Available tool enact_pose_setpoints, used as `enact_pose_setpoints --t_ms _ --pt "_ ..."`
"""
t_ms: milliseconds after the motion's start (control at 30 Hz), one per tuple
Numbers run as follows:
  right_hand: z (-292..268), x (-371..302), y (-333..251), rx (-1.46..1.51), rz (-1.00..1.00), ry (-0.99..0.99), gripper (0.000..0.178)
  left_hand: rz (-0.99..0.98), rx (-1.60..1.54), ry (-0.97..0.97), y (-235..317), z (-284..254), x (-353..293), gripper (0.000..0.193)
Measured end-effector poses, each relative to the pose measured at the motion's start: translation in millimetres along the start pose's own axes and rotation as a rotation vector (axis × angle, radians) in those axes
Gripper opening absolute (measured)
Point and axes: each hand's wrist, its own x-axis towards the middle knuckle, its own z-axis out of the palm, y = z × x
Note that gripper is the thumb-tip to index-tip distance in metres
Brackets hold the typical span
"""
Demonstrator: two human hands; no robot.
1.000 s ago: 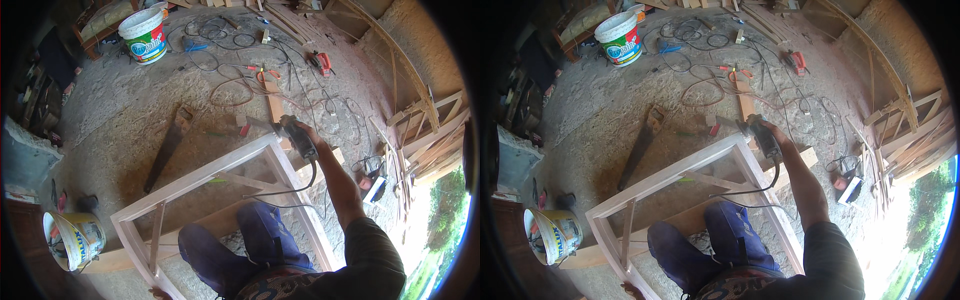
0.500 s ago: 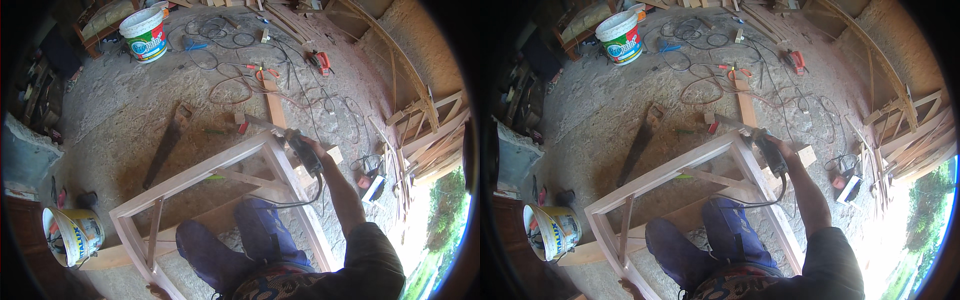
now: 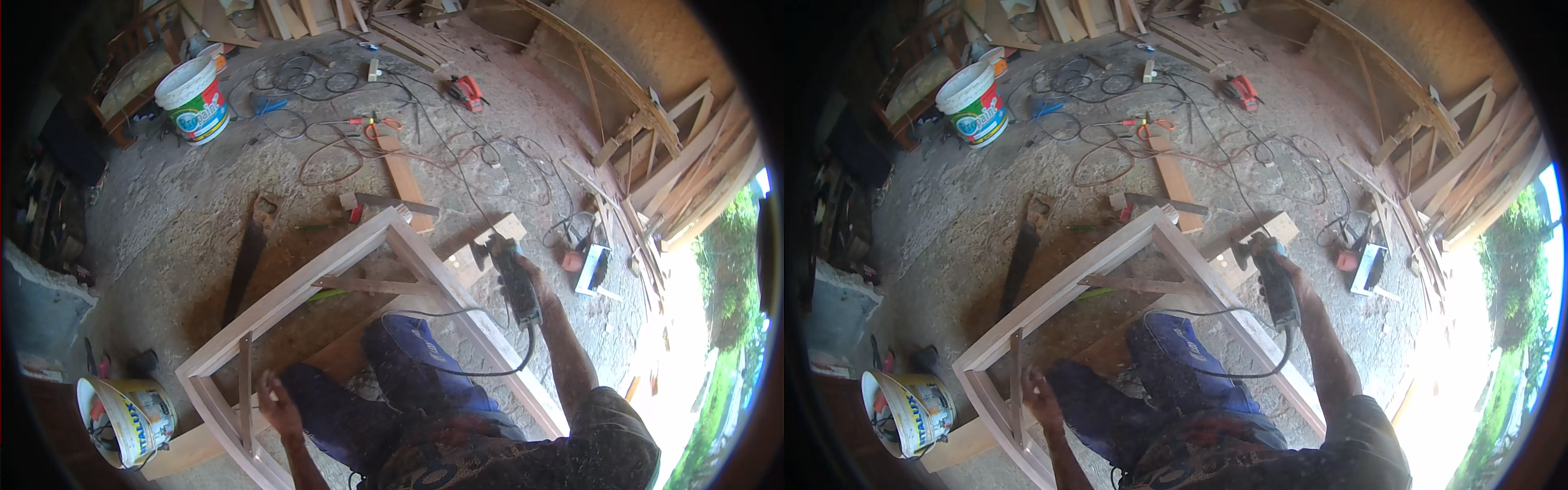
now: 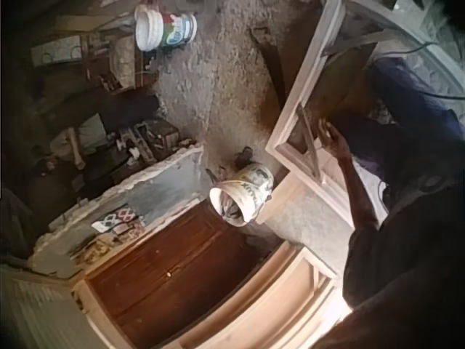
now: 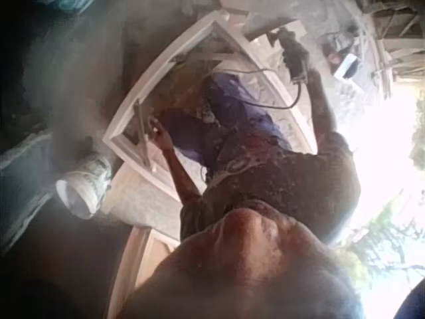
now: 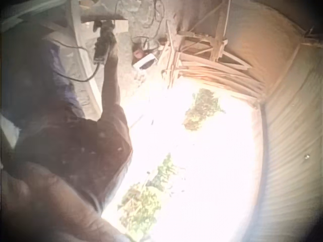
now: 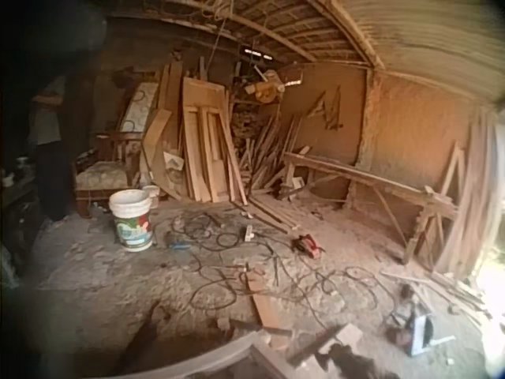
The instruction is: The person assembles a wooden frame by hammering nails, measuring and marking with a square, sawing wood pieces, and sanding the frame with an electric sander. The person works on the floor in a cluttered workshop.
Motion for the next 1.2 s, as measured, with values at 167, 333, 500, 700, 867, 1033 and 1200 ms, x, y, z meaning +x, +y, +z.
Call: enact_pose_setpoints --t_ms 167,333,500,700,867,1033,1200 --pt "39.3 -28.5 -2.5 0.185 -0.129 -0.048 0.054 0.673 -0.143 -0.796 205.9 130.2 -31.2 0.060" --pt "43.5 -40.8 4.9 0.140 -0.319 -0.093 0.052 0.733 0.077 -1.104 291.3 163.9 -84.0 0.084" --pt "42.6 -55.9 11.8 0.151 -0.448 -0.086 0.055 0.697 -0.157 -0.983 268.3 182.3 -109.4 0.085" --pt "3.9 -65.3 10.9 -0.093 -0.651 0.056 0.082 0.433 -0.532 -1.182 259.2 210.8 -145.9 0.083" --pt "-0.8 -85.2 0.3 -0.299 -0.803 0.166 0.087 -0.145 -0.746 -1.478 286.3 233.2 -166.4 0.084" --pt "-8.2 -121.9 3.4 0.152 -0.594 -0.188 0.094 -0.148 -1.150 -1.547 313.9 240.6 -164.2 0.085" --pt "-16.5 -91.6 34.4 0.533 -0.436 -0.336 0.079 -0.098 -0.712 -1.852 318.3 236.4 -129.9 0.072"
